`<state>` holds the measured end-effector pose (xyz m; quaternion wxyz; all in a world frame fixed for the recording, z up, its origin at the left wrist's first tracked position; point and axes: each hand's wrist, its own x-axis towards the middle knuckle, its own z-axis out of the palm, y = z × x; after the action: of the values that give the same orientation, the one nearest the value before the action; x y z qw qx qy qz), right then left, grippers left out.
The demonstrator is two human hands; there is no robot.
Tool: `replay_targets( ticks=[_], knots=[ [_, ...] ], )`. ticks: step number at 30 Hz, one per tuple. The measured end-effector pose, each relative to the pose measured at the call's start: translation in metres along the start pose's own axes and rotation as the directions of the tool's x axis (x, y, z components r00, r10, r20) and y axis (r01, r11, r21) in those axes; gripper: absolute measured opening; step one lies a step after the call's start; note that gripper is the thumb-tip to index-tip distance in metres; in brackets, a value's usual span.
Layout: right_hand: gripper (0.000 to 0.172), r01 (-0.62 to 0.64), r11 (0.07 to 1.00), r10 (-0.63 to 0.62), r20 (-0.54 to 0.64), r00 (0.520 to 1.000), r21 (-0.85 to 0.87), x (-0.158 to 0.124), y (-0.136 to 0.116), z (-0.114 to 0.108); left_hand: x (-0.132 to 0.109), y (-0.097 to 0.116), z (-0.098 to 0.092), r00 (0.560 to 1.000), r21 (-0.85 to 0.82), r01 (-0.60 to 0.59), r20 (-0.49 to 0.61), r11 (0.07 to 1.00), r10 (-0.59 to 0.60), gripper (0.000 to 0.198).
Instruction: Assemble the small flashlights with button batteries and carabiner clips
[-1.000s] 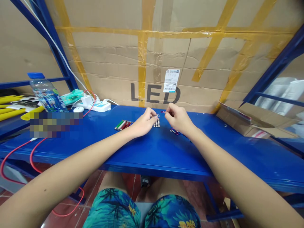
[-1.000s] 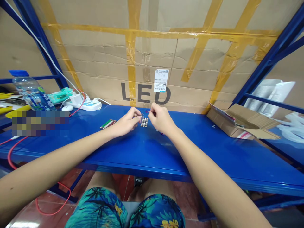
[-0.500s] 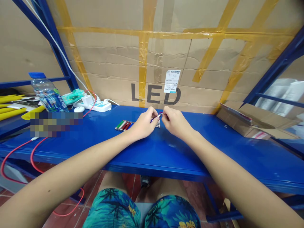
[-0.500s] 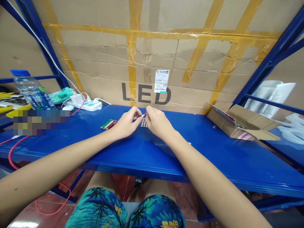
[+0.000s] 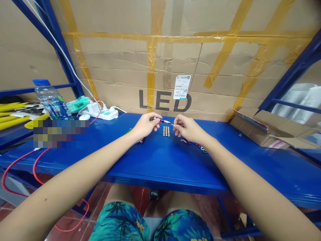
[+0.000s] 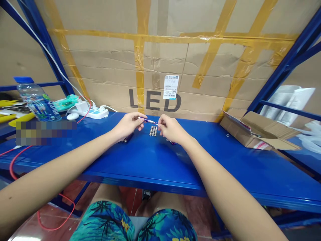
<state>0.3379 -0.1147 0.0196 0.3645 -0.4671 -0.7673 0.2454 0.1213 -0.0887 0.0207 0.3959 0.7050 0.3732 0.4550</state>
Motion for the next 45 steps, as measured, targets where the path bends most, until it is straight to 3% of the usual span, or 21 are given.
replay_targets(
  ticks=[4,6,8,10,14,16,19,22,26,32,45],
  knots=[
    [0.023,0.062,0.996,-0.062,-0.004,0.998,-0.060,-0.003,-0.009,-0.001,0.000,-0.001,-0.001,0.999,-0.045,-0.045,-0.004,0.998,0.045,0.008],
    [0.022,0.090,0.994,-0.090,-0.010,0.996,-0.055,-0.005,-0.017,0.002,-0.001,0.000,0.000,0.995,-0.024,-0.104,0.006,0.994,0.104,0.010],
    [0.015,0.080,0.995,-0.083,0.043,0.996,0.054,-0.006,-0.024,0.005,-0.003,0.001,0.001,0.986,0.012,-0.168,0.015,0.986,0.168,0.013],
    [0.019,0.027,0.980,-0.051,0.118,0.992,0.198,-0.007,-0.029,0.009,-0.004,0.002,0.002,0.977,0.041,-0.211,0.021,0.977,0.210,0.015],
    [0.016,-0.096,0.932,0.039,0.167,0.985,0.349,-0.008,-0.033,0.013,-0.005,0.003,0.003,0.973,0.028,-0.226,0.055,0.974,0.224,0.022],
    [0.011,-0.129,0.920,0.067,0.175,0.982,0.370,-0.008,-0.033,0.013,-0.004,0.004,0.003,0.978,-0.028,-0.199,0.059,0.980,0.201,0.031],
    [0.008,-0.118,0.944,0.063,0.183,0.981,0.308,-0.008,-0.032,0.013,-0.003,0.006,0.001,0.994,-0.236,-0.060,0.071,0.970,0.079,0.058],
    [0.017,-0.103,0.972,0.064,0.184,0.981,0.212,-0.008,-0.031,0.014,0.000,0.006,-0.004,0.988,-0.488,0.094,0.151,0.868,-0.022,0.076],
    [0.028,-0.069,0.987,0.053,0.114,0.992,0.147,-0.008,-0.031,0.015,0.002,0.003,-0.009,0.972,-0.692,0.204,0.229,0.693,-0.058,0.078],
    [0.038,-0.035,0.991,0.028,0.062,0.998,0.131,-0.010,-0.038,0.012,0.002,0.002,-0.009,0.958,-0.746,0.250,0.281,0.618,-0.049,0.077],
    [0.037,-0.014,0.987,0.005,0.057,0.998,0.162,-0.012,-0.041,0.009,0.003,-0.002,-0.008,0.954,-0.707,0.239,0.300,0.666,-0.024,0.075]
  ],
)
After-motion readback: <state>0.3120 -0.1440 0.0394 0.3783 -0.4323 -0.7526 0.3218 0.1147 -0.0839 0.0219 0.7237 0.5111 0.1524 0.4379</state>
